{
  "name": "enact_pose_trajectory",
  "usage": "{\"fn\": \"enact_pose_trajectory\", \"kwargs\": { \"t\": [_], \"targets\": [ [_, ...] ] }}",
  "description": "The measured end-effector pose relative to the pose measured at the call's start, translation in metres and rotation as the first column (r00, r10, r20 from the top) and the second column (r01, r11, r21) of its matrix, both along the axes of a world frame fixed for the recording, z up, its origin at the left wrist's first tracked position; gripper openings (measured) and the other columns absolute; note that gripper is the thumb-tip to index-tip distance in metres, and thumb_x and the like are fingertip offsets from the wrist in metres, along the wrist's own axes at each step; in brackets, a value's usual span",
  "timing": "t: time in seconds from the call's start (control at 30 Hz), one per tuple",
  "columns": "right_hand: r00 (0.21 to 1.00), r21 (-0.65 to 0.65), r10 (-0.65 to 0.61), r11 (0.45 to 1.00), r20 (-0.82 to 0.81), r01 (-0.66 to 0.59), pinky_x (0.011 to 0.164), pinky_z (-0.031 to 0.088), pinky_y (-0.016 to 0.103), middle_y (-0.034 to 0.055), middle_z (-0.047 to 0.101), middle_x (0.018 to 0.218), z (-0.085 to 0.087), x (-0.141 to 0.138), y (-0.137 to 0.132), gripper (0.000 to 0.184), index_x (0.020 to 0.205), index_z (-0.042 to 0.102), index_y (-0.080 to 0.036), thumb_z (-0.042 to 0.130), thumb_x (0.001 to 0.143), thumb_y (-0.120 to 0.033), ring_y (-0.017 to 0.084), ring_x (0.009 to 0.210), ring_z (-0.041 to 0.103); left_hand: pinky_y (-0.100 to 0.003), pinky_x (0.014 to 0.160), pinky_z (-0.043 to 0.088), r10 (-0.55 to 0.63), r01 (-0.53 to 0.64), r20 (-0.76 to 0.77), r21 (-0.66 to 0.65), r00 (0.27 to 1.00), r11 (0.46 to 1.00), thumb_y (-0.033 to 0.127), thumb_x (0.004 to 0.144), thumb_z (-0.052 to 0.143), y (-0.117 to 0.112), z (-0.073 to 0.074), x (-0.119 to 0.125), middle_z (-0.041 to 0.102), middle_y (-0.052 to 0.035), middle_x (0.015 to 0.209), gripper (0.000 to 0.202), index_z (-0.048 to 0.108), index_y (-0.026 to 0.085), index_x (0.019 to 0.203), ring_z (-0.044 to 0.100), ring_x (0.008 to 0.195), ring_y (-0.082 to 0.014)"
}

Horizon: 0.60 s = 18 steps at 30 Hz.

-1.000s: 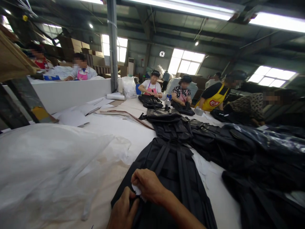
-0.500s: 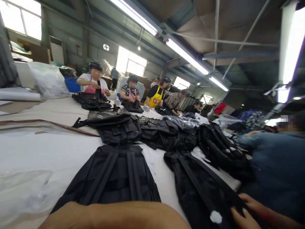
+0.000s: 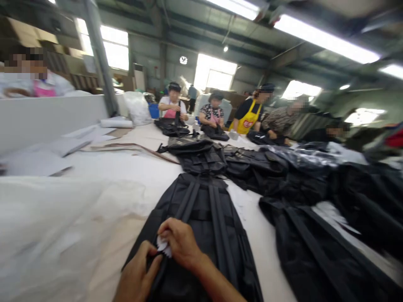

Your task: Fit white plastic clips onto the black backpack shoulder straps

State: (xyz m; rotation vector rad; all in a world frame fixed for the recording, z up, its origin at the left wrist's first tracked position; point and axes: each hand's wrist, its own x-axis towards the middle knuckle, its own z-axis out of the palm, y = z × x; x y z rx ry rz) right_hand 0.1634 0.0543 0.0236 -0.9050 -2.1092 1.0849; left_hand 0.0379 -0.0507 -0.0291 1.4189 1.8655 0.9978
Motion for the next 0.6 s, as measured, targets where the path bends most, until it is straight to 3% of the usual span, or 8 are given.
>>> {"fn": "enact_pose_trajectory", "kwargs": {
  "t": [0.13,0.3,0.4,0.5,0.6],
  "targets": [
    [0.995,-0.068,0.02,0.997,-0.101,-0.027,0.066,0.041,0.019,-0.0021,0.06,0.076,-0.003,-0.006,0.002,0.02,0.082,0.061,-0.018,0.047,0.076,-0.005,0.01,0.071,0.056,-0.031,0.078,0.042,0.014,-0.013,0.06,-0.013,0.998,1.0,0.039,0.088,0.047,0.005,0.03,-0.004,0.061,-0.0015,0.087,0.016,0.048,0.023,0.089,0.059,0.083,-0.0203],
    [0.992,-0.036,0.05,0.998,-0.116,-0.055,0.068,0.041,0.021,-0.0017,0.061,0.08,0.0,-0.011,0.006,0.02,0.08,0.062,-0.018,0.048,0.076,-0.005,0.011,0.075,0.057,-0.028,0.076,0.042,0.036,-0.048,0.198,0.055,0.979,0.997,0.044,0.088,0.05,0.011,0.053,-0.002,0.062,-0.0018,0.089,0.024,0.054,0.021,0.094,0.058,0.084,-0.0192],
    [0.996,-0.042,0.03,0.999,-0.089,-0.034,0.068,0.041,0.021,-0.0017,0.062,0.08,0.002,-0.01,0.006,0.019,0.079,0.063,-0.019,0.049,0.077,-0.006,0.012,0.076,0.058,-0.026,0.064,0.038,0.046,-0.057,0.183,0.053,0.982,0.997,0.047,0.087,0.051,0.021,0.051,-0.004,0.056,0.0014,0.07,0.029,0.055,0.02,0.079,0.053,0.068,-0.0168],
    [0.998,-0.057,-0.015,0.998,-0.057,0.012,0.069,0.042,0.022,-0.0018,0.063,0.082,-0.001,-0.006,0.002,0.019,0.086,0.063,-0.019,0.051,0.078,-0.007,0.012,0.076,0.058,-0.024,0.055,0.032,0.051,-0.05,0.299,-0.011,0.953,0.999,0.049,0.085,0.052,0.03,0.038,-0.01,0.048,0.0035,0.06,0.035,0.05,0.019,0.068,0.045,0.059,-0.014],
    [0.998,0.05,-0.058,0.997,-0.032,0.06,0.077,0.043,0.026,-0.0006,0.062,0.089,-0.006,0.003,-0.006,0.016,0.092,0.06,-0.02,0.059,0.079,-0.011,0.014,0.083,0.057,-0.023,0.054,0.031,0.07,-0.056,0.38,-0.048,0.923,0.997,0.048,0.082,0.055,0.035,0.027,-0.016,0.048,0.0039,0.059,0.034,0.05,0.018,0.067,0.044,0.057,-0.0127]
  ]
}}
